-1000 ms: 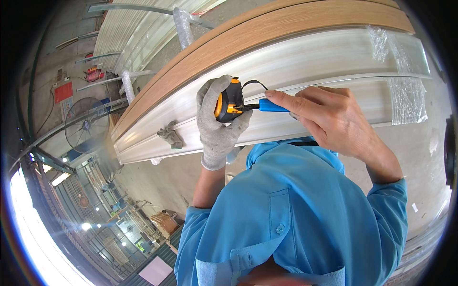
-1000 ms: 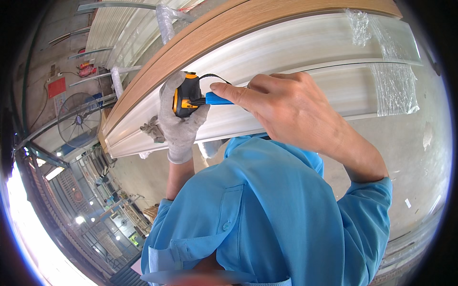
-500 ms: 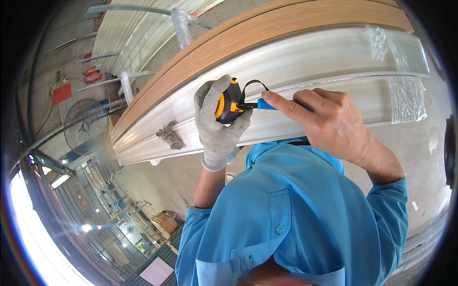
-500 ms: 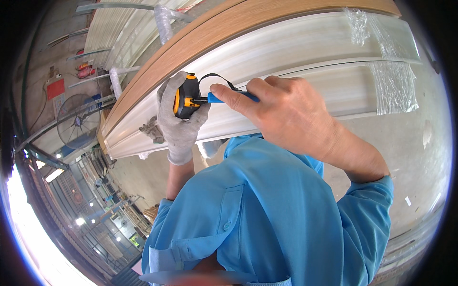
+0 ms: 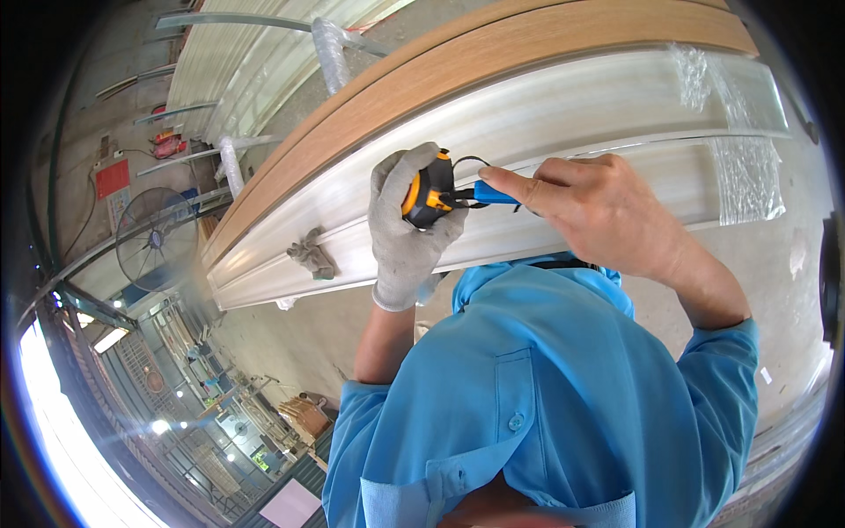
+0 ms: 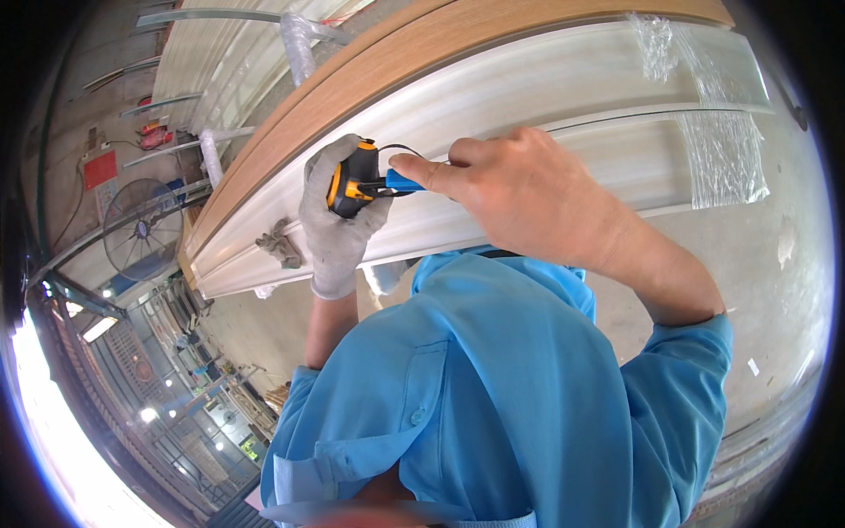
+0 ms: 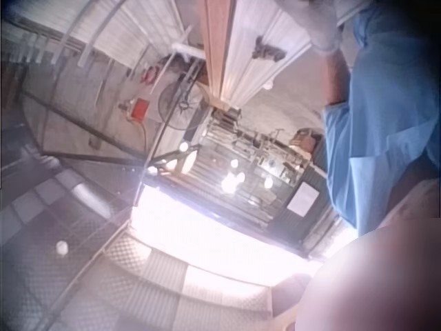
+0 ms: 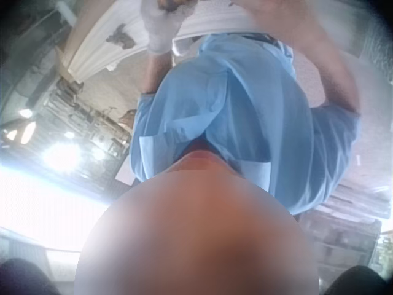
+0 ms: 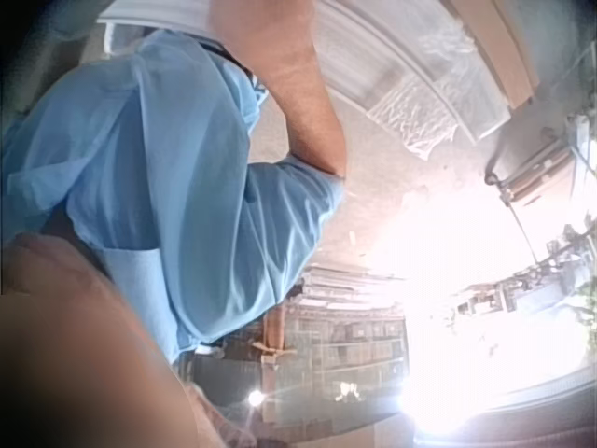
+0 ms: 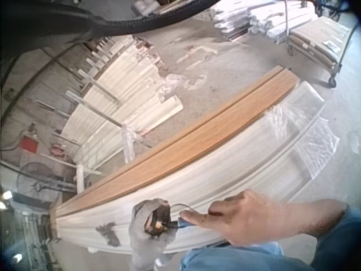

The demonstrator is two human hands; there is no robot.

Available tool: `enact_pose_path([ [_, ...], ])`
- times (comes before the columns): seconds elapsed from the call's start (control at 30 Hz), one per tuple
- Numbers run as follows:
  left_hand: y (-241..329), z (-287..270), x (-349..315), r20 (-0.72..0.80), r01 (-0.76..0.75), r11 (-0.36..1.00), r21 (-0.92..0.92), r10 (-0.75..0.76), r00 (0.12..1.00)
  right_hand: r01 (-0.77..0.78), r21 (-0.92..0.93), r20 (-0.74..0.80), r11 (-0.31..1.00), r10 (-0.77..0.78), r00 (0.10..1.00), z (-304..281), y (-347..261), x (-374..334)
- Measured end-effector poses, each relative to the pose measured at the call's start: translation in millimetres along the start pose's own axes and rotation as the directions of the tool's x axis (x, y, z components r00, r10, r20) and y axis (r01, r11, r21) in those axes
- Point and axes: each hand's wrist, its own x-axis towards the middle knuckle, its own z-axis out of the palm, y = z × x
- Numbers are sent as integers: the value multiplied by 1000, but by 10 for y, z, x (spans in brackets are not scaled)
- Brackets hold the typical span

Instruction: The person holds a tape measure and uses a utility knife to cut the black strap attached to it. They then pull the strap to remove it from the tape measure housing.

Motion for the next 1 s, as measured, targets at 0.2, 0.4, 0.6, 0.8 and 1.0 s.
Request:
enact_pose_path([
  [0.2,-41,30,-20,-22,93,970,-223,-100,995,-69,23,-48,997,70,996,-25,-69,-55],
  [0.4,-8,40,-36,-70,-31,999,-11,30,997,-101,26,-98,995,103,990,-122,-94,-119],
  [0.6,-67,-42,11,-61,23,982,-189,-35,998,-96,104,-183,990,114,976,-141,-72,-119],
  [0.8,-97,-17,-17,-36,38,974,-222,-47,998,-88,116,-117,989,101,988,-117,-86,-109],
  [1.0,-94,-28,-15,-29,34,979,-201,-40,999,-65,36,-134,997,69,989,-58,-76,-107],
])
